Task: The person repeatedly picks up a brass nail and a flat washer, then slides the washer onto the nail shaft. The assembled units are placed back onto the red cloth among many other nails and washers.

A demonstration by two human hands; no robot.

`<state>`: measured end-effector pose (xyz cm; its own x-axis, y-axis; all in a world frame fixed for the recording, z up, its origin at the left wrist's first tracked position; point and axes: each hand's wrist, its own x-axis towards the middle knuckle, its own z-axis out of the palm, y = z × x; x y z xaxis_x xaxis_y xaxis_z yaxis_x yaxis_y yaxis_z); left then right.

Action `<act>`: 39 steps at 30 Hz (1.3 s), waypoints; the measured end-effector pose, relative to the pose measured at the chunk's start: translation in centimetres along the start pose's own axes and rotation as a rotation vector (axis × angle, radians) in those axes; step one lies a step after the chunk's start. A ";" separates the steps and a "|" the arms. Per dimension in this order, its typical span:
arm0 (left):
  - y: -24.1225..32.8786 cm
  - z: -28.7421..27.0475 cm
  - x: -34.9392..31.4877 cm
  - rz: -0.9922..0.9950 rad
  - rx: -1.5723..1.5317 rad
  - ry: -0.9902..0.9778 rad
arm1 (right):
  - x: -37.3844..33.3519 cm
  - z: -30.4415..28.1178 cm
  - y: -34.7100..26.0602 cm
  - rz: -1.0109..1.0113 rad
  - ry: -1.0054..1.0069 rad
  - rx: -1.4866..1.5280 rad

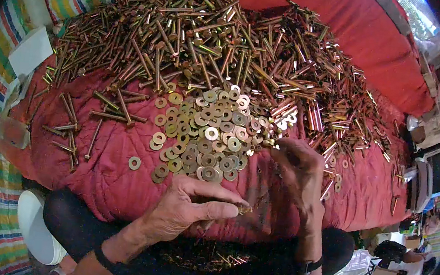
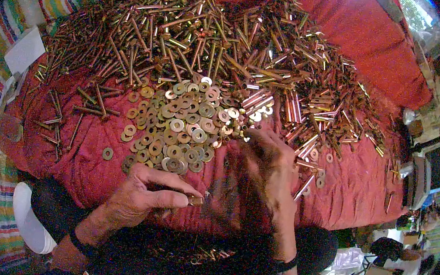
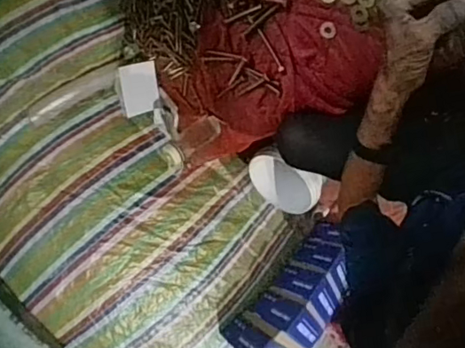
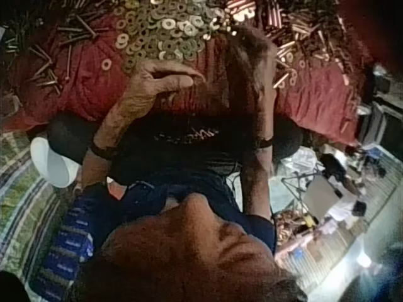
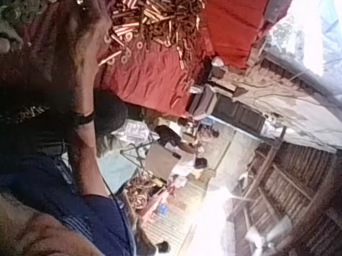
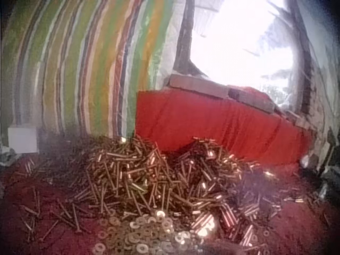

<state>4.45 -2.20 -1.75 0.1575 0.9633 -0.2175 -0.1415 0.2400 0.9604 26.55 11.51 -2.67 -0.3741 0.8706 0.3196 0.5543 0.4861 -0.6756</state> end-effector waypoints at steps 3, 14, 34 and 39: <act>-0.2 -0.6 -0.7 -0.021 -0.134 0.021 | 1.0 1.1 1.3 -0.093 -0.050 -0.243; -1.1 1.0 1.4 0.232 -0.530 0.187 | 1.6 1.9 1.7 -0.248 -0.006 -0.423; 0.6 -1.4 -0.5 0.051 -0.181 0.226 | -0.1 -0.3 -2.3 0.249 -0.059 0.415; 1.1 -1.5 -0.8 0.023 -0.084 0.179 | -2.3 -1.0 -5.2 0.190 -0.247 0.587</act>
<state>2.67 -2.53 -0.75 -0.0218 0.9729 -0.2300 -0.2251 0.2194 0.9493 25.24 7.08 0.78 -0.5080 0.8602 0.0445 0.1562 0.1428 -0.9773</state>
